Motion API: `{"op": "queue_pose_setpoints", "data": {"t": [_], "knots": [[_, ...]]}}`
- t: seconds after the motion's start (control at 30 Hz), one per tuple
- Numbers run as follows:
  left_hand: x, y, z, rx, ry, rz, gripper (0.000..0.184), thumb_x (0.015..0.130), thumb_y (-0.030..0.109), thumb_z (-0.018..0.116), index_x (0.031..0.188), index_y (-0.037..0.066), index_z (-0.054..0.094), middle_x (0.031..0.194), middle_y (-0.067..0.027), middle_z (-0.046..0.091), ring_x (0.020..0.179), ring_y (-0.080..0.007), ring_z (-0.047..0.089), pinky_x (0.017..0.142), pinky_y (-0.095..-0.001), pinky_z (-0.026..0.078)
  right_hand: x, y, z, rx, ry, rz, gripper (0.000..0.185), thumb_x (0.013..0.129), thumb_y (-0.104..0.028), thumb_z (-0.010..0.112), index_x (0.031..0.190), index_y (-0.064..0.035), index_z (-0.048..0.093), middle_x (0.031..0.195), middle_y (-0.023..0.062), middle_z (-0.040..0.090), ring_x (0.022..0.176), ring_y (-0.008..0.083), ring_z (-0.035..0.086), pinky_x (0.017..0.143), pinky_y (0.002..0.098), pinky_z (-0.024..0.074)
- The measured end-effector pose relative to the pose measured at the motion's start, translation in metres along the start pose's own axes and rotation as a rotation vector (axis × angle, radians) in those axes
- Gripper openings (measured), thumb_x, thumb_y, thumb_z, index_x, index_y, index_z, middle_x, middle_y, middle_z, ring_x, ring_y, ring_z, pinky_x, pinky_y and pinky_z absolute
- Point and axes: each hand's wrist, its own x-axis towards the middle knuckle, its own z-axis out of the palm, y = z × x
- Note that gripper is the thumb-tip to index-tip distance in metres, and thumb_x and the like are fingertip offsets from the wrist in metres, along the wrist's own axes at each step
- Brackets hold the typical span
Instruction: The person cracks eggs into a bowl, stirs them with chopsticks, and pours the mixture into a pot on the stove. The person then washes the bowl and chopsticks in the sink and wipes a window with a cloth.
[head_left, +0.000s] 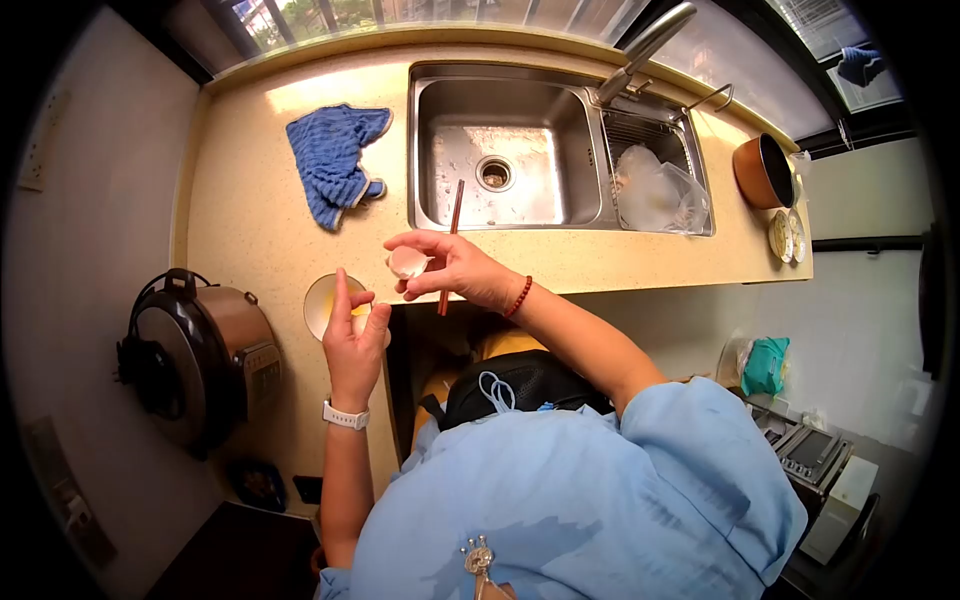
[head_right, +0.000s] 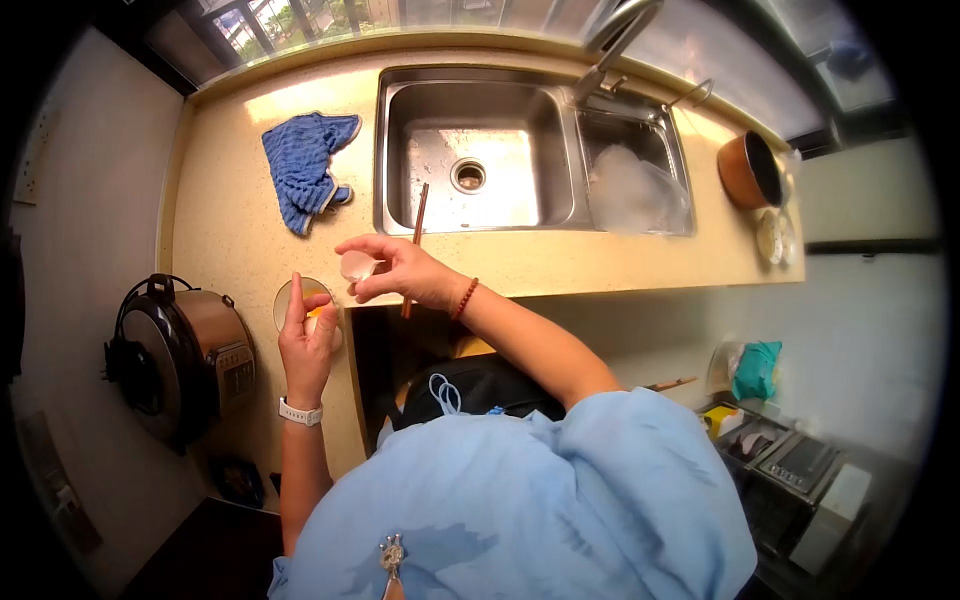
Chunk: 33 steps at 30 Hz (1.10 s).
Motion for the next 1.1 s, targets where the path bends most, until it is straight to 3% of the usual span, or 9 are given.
{"op": "queue_pose_setpoints", "data": {"t": [0.17,0.23,0.3,0.43,0.5,0.63,0.83,0.93,1.1], "knots": [[-0.004,-0.013,0.025,-0.077,-0.011,-0.18,0.053,0.093,0.019,0.068,0.137,-0.005,0.05,0.097,-0.0048,0.064,0.082,-0.0096,0.057,0.072,-0.023,0.048,-0.111,-0.025,-0.157,-0.173,0.679,-0.254,0.056,0.084,0.003,0.068,0.136,-0.0034,0.049,0.108,0.0073,0.063,0.094,0.0172,0.066,0.083,0.0295,0.0579],[-0.005,-0.012,0.037,-0.062,0.031,-0.156,0.047,0.095,0.02,0.066,0.132,-0.005,0.054,0.091,-0.0036,0.063,0.074,-0.0083,0.057,0.06,-0.0219,0.048,-0.168,-0.018,-0.248,-0.442,0.978,-0.289,0.055,0.083,0.003,0.067,0.135,-0.0042,0.052,0.106,0.0059,0.063,0.082,0.012,0.063,0.074,0.0246,0.0555],[-0.003,0.006,0.046,-0.224,0.062,-0.416,0.044,0.096,0.022,0.064,0.13,-0.004,0.056,0.086,-0.0027,0.062,0.067,-0.0065,0.055,0.052,-0.0208,0.045,-0.224,0.002,-0.344,-0.707,1.2,-0.133,0.057,0.081,-0.002,0.069,0.135,-0.0061,0.053,0.107,0.0081,0.064,0.077,0.0139,0.062,0.072,0.0277,0.0538],[0.001,0.014,0.075,-0.319,0.05,-0.47,0.043,0.098,0.026,0.06,0.128,-0.004,0.056,0.081,-0.0019,0.06,0.061,-0.0056,0.053,0.046,-0.0199,0.043,-0.256,-0.026,-0.368,-1.365,1.21,0.17,0.06,0.079,-0.011,0.072,0.136,-0.0067,0.052,0.104,0.0109,0.065,0.076,0.019,0.063,0.073,0.0327,0.0525],[0.004,0.025,0.091,-0.363,0.066,-0.476,0.048,0.1,0.031,0.056,0.129,-0.008,0.051,0.075,-0.0009,0.058,0.056,-0.0063,0.051,0.046,-0.0196,0.042,-0.226,-0.048,-0.326,-1.591,1.195,0.189,0.058,0.08,-0.015,0.072,0.133,-0.0035,0.052,0.121,0.0198,0.06,0.109,0.0354,0.059,0.09,0.0443,0.0485],[0.005,0.024,0.111,-0.457,0.025,-0.536,0.058,0.101,0.043,0.05,0.133,-0.005,0.048,0.083,-0.0018,0.06,0.066,-0.0076,0.059,0.054,-0.0209,0.05,-0.135,-0.05,-0.236,-1.131,0.611,-0.194,0.04,0.082,-0.008,0.074,0.12,-0.002,0.064,0.106,0.0084,0.066,0.086,0.016,0.063,0.078,0.0279,0.0532],[-0.005,0.021,0.125,-0.694,0.121,-0.505,0.066,0.1,0.055,0.043,0.132,-0.002,0.048,0.105,-0.0079,0.06,0.093,-0.0148,0.062,0.077,-0.0283,0.054,-0.039,-0.029,-0.065,-1.071,-0.343,-0.469,0.056,0.078,-0.014,0.076,0.13,-0.0104,0.056,0.117,0.0143,0.062,0.103,0.0333,0.062,0.088,0.0384,0.0512],[-0.013,0.002,0.11,-0.948,0.177,-0.528,0.049,0.102,0.053,0.038,0.121,0.009,0.049,0.11,-0.0069,0.059,0.097,-0.0149,0.061,0.078,-0.0314,0.054,-0.015,-0.01,-0.038,-1.119,-0.441,-0.423,0.052,0.077,-0.009,0.073,0.126,-0.0092,0.057,0.118,0.0156,0.061,0.104,0.0355,0.06,0.088,0.0398,0.0507],[-0.027,0.001,0.075,-1.075,0.171,-0.527,0.049,0.103,0.049,0.039,0.124,0.006,0.048,0.119,-0.01,0.057,0.108,-0.0176,0.059,0.09,-0.037,0.052,0.011,0.013,-0.004,-1.101,-0.544,-0.53,0.049,0.075,-0.006,0.072,0.121,-0.0065,0.056,0.114,0.0151,0.061,0.102,0.0358,0.06,0.084,0.0415,0.0508]]}}
